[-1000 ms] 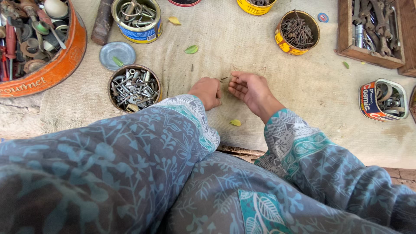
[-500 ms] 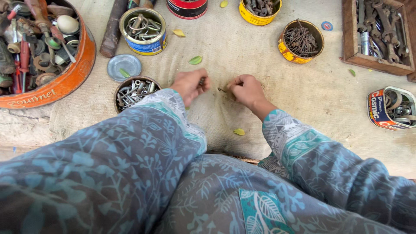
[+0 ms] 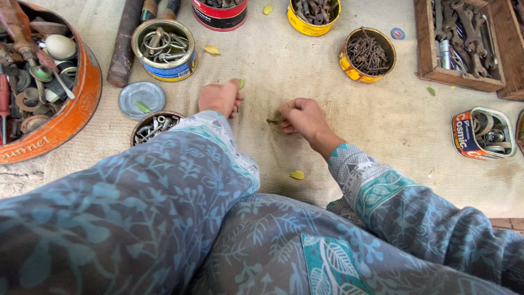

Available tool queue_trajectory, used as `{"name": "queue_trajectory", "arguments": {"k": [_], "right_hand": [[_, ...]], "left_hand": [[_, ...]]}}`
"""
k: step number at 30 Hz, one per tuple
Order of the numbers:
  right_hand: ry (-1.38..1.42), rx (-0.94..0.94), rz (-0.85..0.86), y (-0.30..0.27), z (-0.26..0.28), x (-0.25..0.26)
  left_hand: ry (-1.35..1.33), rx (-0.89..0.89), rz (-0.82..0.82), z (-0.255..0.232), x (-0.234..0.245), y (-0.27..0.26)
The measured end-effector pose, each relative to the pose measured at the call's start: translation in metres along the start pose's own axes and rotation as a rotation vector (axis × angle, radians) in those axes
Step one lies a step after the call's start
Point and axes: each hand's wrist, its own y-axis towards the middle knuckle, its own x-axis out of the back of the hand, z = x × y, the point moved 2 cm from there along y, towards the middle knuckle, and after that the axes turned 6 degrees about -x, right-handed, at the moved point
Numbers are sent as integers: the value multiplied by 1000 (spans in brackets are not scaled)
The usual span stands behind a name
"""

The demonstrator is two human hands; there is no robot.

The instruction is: The person sorts various nails, screws, and bolts into different metal tins and wooden trays on the floor, picking up loose hardware and placing it into containers, and later closing a small blue rectangular tin.

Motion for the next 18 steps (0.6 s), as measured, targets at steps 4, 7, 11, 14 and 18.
{"name": "queue_trajectory", "arguments": {"k": [4,7,11,14,18], "right_hand": [[-176,181,76,2,-1,-6],[-568,338,-23,0,8,-12],[-636,359,-34,-8,15,-14],[-618,362,-41,-11,16,-14],[-505,195,-45,-4,9,-12]], "left_hand": [[591,-230,-47,-5,9,-19],[876,-358,-44,-4,1,-9],[1066,-387,-43,1,-9,-1],[1095,-418,-13,4,-8,4],[1026,-336,-79,7,-7,10]]}}
